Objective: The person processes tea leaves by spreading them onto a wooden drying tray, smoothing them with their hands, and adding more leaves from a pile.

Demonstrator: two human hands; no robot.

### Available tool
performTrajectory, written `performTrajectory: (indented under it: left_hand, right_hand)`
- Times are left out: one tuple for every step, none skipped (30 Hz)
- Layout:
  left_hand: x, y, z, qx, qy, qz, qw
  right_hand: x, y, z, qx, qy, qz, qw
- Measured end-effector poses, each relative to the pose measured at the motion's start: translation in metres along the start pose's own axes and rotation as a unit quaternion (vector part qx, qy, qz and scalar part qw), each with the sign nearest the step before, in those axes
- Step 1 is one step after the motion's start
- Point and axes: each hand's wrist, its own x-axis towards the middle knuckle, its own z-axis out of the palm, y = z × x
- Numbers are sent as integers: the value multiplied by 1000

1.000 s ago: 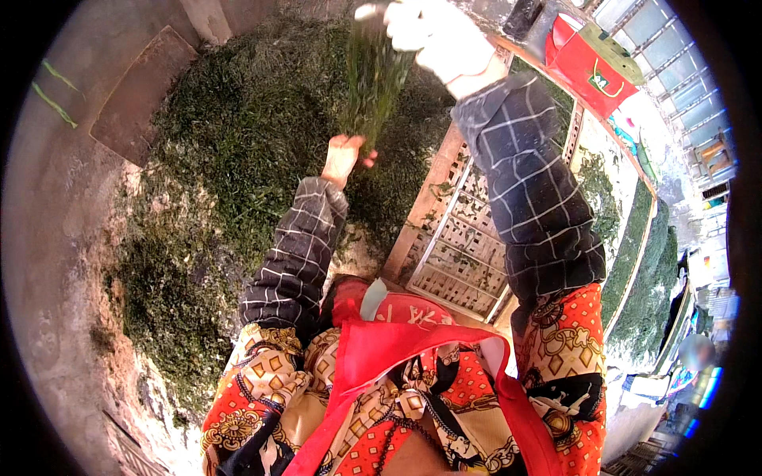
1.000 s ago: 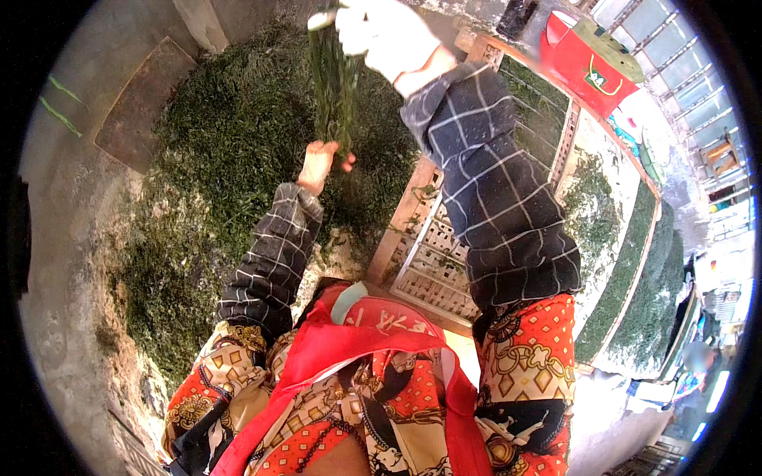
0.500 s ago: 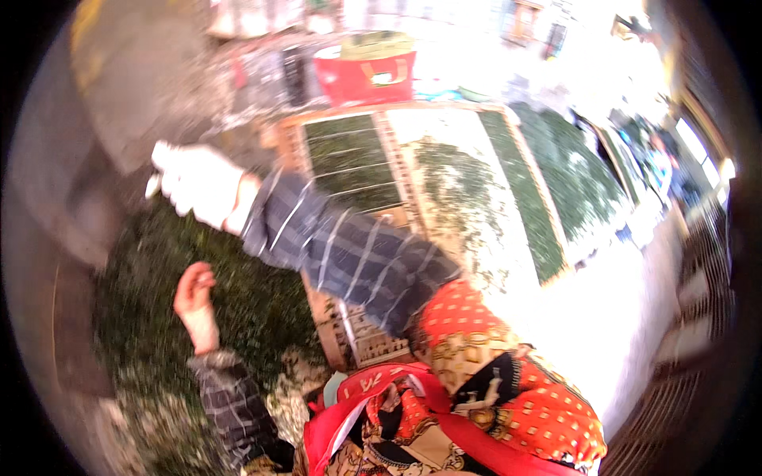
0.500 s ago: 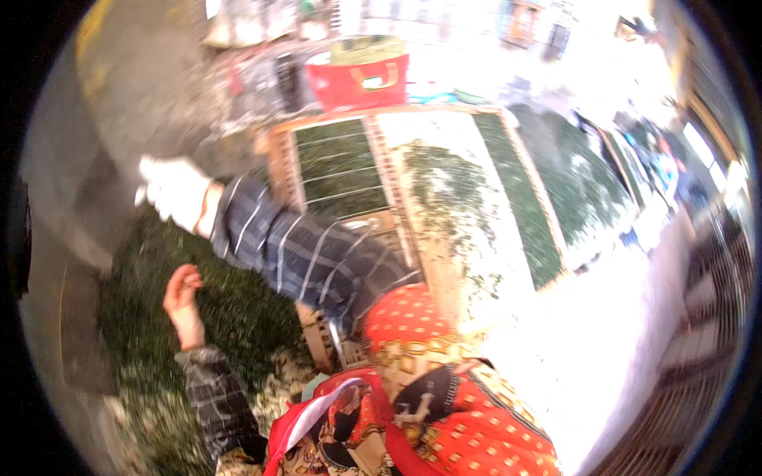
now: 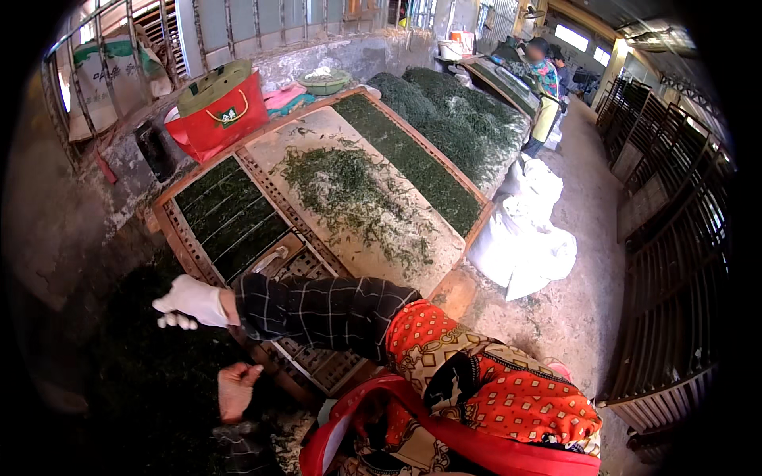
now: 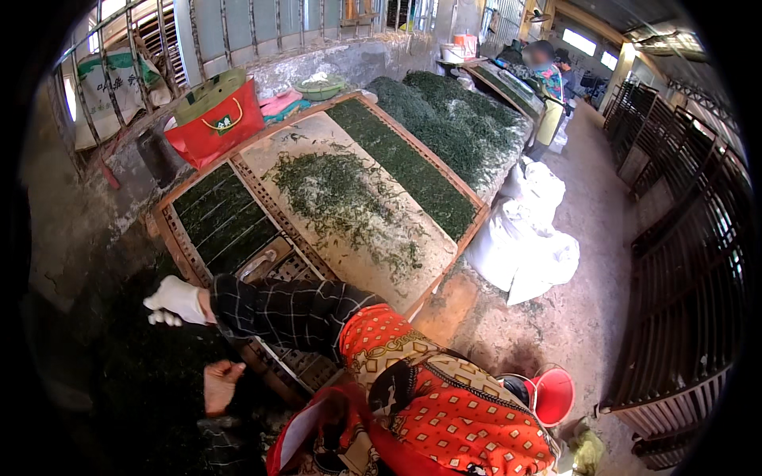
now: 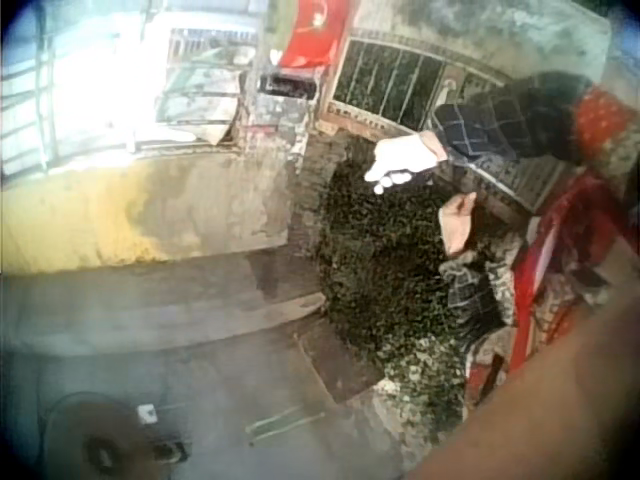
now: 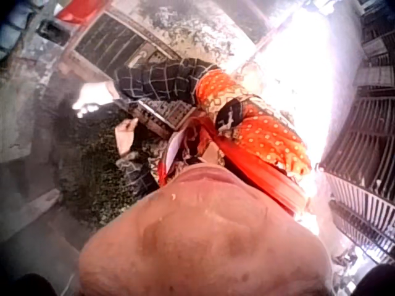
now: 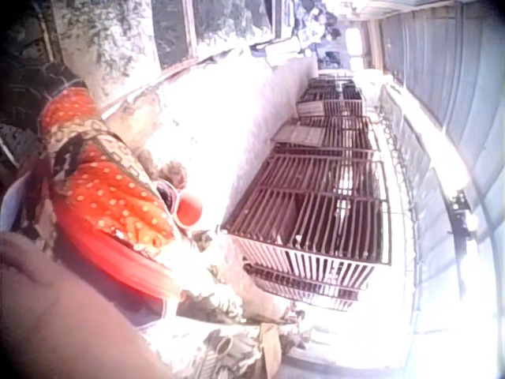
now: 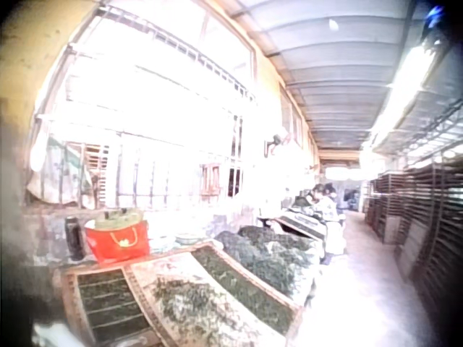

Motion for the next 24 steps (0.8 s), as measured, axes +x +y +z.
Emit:
performTrajectory:
  left_hand:
    - [2, 23, -9, 15, -11, -7, 1000]
    - [6, 41, -15, 12, 6, 10, 1000]
    - [7, 57, -24, 15, 34, 24, 999]
    - [11, 70, -31, 7, 44, 5, 999]
    - [22, 76, -38, 26, 57, 35, 997]
    - [34, 78, -43, 29, 84, 38, 995]
    - [42, 75, -45, 33, 112, 42, 992]
    - [44, 72, -47, 55, 145, 19, 988]
    - [48, 48, -56, 167, 186, 50, 967]
    - [47, 26, -55, 277, 271, 126, 913]
    - [45, 12, -49, 376, 348, 193, 837]
    - [50, -2, -43, 349, 359, 166, 850]
    - [48, -11, -34, 323, 362, 130, 865]
    - [31, -4, -30, 307, 376, 78, 871]
    - [28, 2, -17, 20, 275, -116, 954]
    - [29, 4, 1, -30, 187, -147, 971]
    - [22, 17, 24, -11, 171, -98, 980]
    - [22, -5, 29, 141, 48, -33, 988]
    - [24, -5, 59, -296, 30, -16, 954]
    - [25, -38, 72, -433, 53, -29, 899]
    - [34, -15, 85, -489, 31, -12, 872]
    - [44, 10, 99, -545, 7, 4, 839]
    - [50, 12, 101, -575, 5, 14, 818]
    - [59, 27, 105, -586, 49, 38, 808]
  right_hand:
    - [-14, 6, -7, 3, 38, 26, 999]
    - [-18, 20, -17, 12, 55, 42, 998]
    - [-17, 38, -23, 24, 59, 60, 996]
    - [-21, 54, -29, 4, 91, 50, 995]
    - [-26, 58, -35, -14, 127, 40, 991]
    - [-31, 59, -45, -35, 124, 80, 988]
    - [-38, 64, -47, 52, 102, 133, 984]
    - [-42, 73, -48, 115, 96, 153, 977]
    - [-45, 79, -51, 177, 88, 172, 965]
    - [-49, 79, -54, 180, 91, 198, 959]
    - [-51, 85, -60, 158, 91, 168, 969]
    - [-52, 89, -70, 136, 90, 139, 977]
    - [-59, 99, -74, 123, 94, 117, 981]
    - [-68, 92, -71, 98, 89, 106, 985]
    - [-76, 82, -78, 139, 76, 91, 983]
    - [-65, 115, -100, 268, 5, 81, 960]
    - [-77, 95, -87, 138, 69, 75, 985]
    - [-84, 87, -88, 176, 46, 121, 976]
    - [-89, 84, -82, 148, 47, 121, 980]
    - [-97, 79, -77, 127, 42, 146, 980]
    - [-105, 77, -77, 100, 41, 165, 980]
    - [-113, 73, -76, 70, 46, 169, 982]
    - [-119, 72, -76, 39, 51, 169, 984]
    - [-122, 73, -80, 78, 34, 152, 985]
